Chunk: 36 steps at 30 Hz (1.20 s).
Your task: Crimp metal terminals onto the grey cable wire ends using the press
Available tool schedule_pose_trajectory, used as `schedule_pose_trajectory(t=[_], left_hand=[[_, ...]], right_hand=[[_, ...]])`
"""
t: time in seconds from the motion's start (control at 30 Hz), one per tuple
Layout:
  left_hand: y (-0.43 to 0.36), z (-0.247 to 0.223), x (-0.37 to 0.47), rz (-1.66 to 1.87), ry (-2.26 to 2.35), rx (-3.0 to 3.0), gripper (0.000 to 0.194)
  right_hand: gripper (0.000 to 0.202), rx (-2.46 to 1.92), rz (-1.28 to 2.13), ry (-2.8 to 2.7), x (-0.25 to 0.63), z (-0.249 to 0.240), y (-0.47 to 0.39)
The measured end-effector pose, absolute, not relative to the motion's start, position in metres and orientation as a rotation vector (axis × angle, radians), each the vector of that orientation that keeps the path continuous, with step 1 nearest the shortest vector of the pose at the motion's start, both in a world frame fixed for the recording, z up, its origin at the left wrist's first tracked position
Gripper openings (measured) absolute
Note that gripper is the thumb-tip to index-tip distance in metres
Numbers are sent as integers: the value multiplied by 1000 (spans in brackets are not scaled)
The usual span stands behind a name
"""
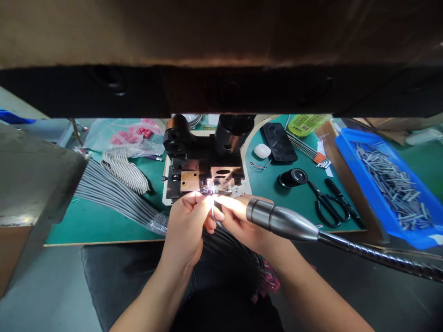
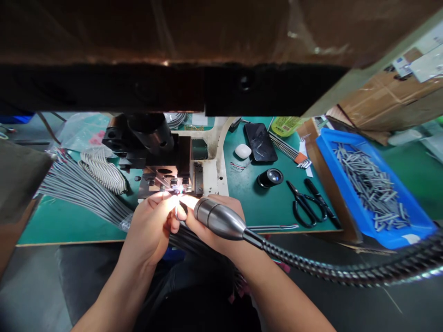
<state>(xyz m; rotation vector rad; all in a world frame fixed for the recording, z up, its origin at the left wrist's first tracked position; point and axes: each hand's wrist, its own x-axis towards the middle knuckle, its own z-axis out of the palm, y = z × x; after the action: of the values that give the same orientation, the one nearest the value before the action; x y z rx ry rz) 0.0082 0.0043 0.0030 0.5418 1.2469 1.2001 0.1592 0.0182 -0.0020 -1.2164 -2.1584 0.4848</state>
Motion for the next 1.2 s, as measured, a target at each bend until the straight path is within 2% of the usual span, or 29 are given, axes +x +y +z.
schedule_pose_trajectory(t=[0.3, 0.6, 0.83, 1.03, 1.2], left_hand=[[5, 3, 8, 1191, 1260, 555, 22], [4, 4, 8, 1201, 1253, 535, 23], [2, -1, 9, 1201, 1222, 582, 21], [-22, 1, 6, 1186, 1189, 775, 21], [-62, -6, -21, 1147, 1001, 1137, 24]], right_hand=[[31, -1234, 498, -2193, 160, -2, 19], [20, -1264, 470, -2209, 160, -9, 16], [21, -1073, 428, -2186, 163, -10, 6], [5, -911, 140, -2262, 172, -15, -12], [10, -790, 93, -2247, 197, -29, -34]])
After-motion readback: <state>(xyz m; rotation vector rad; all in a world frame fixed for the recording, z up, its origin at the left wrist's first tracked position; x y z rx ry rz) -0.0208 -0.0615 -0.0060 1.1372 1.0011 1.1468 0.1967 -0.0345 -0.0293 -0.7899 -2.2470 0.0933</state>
